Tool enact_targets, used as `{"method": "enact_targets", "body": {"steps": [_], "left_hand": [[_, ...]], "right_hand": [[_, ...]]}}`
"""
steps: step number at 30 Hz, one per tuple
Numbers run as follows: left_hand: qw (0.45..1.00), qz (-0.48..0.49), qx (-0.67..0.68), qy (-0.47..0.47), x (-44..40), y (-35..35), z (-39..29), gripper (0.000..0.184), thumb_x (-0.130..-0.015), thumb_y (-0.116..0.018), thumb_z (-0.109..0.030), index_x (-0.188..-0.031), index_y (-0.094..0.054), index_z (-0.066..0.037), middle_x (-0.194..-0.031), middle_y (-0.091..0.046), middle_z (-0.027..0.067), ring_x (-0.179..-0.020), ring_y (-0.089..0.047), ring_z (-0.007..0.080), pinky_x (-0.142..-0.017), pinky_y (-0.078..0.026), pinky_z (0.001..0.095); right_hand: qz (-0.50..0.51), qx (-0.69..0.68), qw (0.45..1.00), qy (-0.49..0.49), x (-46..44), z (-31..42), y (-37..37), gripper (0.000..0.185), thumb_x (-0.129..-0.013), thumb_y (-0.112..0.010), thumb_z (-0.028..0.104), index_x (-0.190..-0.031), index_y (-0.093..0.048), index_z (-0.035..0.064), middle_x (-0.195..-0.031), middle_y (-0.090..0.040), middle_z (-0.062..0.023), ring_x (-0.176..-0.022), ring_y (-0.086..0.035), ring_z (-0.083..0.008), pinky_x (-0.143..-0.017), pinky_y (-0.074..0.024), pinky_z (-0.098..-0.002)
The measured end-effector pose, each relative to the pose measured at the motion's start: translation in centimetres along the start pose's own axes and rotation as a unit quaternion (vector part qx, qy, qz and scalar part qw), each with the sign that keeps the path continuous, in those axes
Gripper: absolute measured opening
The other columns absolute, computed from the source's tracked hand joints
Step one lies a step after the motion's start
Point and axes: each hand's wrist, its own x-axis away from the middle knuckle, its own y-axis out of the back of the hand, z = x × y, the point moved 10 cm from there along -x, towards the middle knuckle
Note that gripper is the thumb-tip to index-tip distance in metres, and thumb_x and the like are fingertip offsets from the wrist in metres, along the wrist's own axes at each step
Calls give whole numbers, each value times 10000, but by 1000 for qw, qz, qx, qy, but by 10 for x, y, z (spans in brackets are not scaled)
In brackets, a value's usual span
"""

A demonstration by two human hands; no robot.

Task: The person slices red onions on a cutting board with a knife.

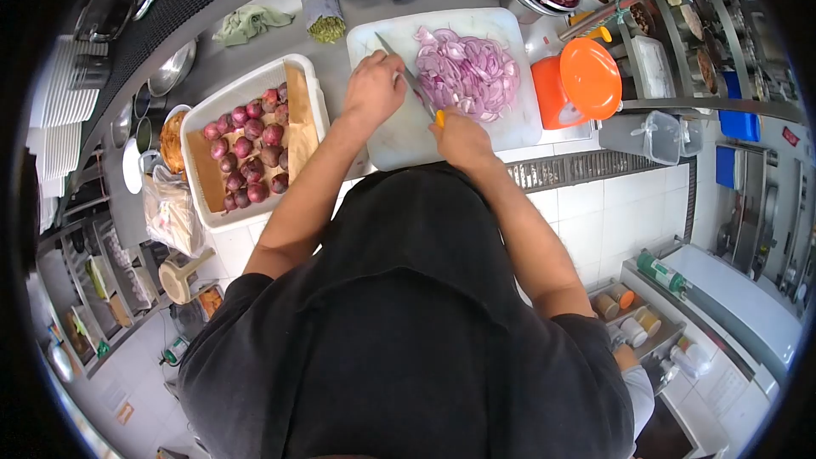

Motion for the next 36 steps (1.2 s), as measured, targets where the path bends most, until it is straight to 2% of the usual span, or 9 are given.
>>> {"method": "enact_targets", "body": {"steps": [5, 11, 17, 20, 26, 27, 31, 34, 36], "left_hand": [[983, 143, -113, -18, -31, -63, -13, 358, -905, -738, -413, -1119, -764, -126, -1123, -757, 136, -1101, -696, 320, -1019, -477, 503], [943, 277, -180, 30, -37, -88, -22, 521, -864, -777, -505, -1200, -753, -108, -1230, -757, 104, -1202, -688, 285, -1084, -432, 495], [941, 264, -214, 4, -36, -98, -27, 607, -781, -820, -552, -1190, -754, -108, -1130, -780, 113, -1119, -721, 321, -1039, -465, 499], [956, 219, -192, 36, -43, -73, -27, 588, -766, -832, -526, -1163, -755, -99, -1076, -787, 107, -1049, -740, 331, -1014, -477, 485], [999, 26, 25, 25, -21, -43, 2, 512, -753, -874, -412, -1127, -710, -105, -979, -776, 94, -948, -733, 341, -962, -503, 460], [995, 81, -15, 50, -8, -56, 7, 494, -770, -881, -335, -1164, -684, -112, -1012, -762, 100, -1014, -711, 343, -959, -503, 466], [999, 37, -10, 21, 28, -60, 4, 474, -801, -866, -194, -1216, -658, -100, -1198, -696, 138, -1191, -636, 361, -985, -505, 493], [998, -24, 57, 14, 30, -46, 4, 413, -796, -860, -156, -1149, -657, -82, -1205, -695, 131, -1167, -635, 385, -1005, -499, 500], [998, 17, 60, 31, 28, -53, 11, 386, -815, -840, -142, -1147, -657, -73, -1186, -689, 135, -1145, -648, 386, -992, -517, 494]], "right_hand": [[22, -14, 1000, -18, 4, -14, -33, 447, -1029, -628, 358, -1228, -536, -32, -1056, -730, -312, -1019, -718, -477, -897, -546, -577], [28, -14, 999, -19, 12, -13, -24, 441, -1036, -614, 363, -1221, -524, -27, -1054, -734, -300, -1021, -719, -472, -899, -551, -569], [29, -22, 999, -2, 10, -20, -29, 465, -1037, -607, 376, -1260, -531, -24, -1086, -733, -290, -1041, -717, -458, -917, -546, -565], [10, -28, 1000, -4, 8, -30, -25, 500, -1035, -607, 404, -1288, -543, -22, -1097, -732, -284, -1060, -710, -455, -928, -541, -560], [-30, -31, 998, -52, -1, -69, -6, 539, -1030, -615, 444, -1304, -561, -17, -1092, -730, -288, -1073, -706, -457, -926, -540, -563], [-29, -22, 998, -53, 0, -66, -3, 502, -1036, -610, 431, -1278, -564, -6, -1066, -738, -275, -1036, -715, -460, -902, -547, -566], [-91, -12, 995, -28, 6, -48, 12, 448, -1038, -618, 403, -1222, -572, -2, -973, -737, -283, -940, -725, -481, -827, -559, -573], [-83, -1, 997, -8, 6, -34, 6, 420, -1048, -602, 386, -1209, -557, 0, -965, -748, -262, -926, -738, -459, -822, -573, -553], [-72, 4, 997, -7, 2, -28, 4, 425, -1048, -604, 379, -1206, -557, -13, -951, -749, -264, -918, -744, -449, -812, -578, -548]]}}
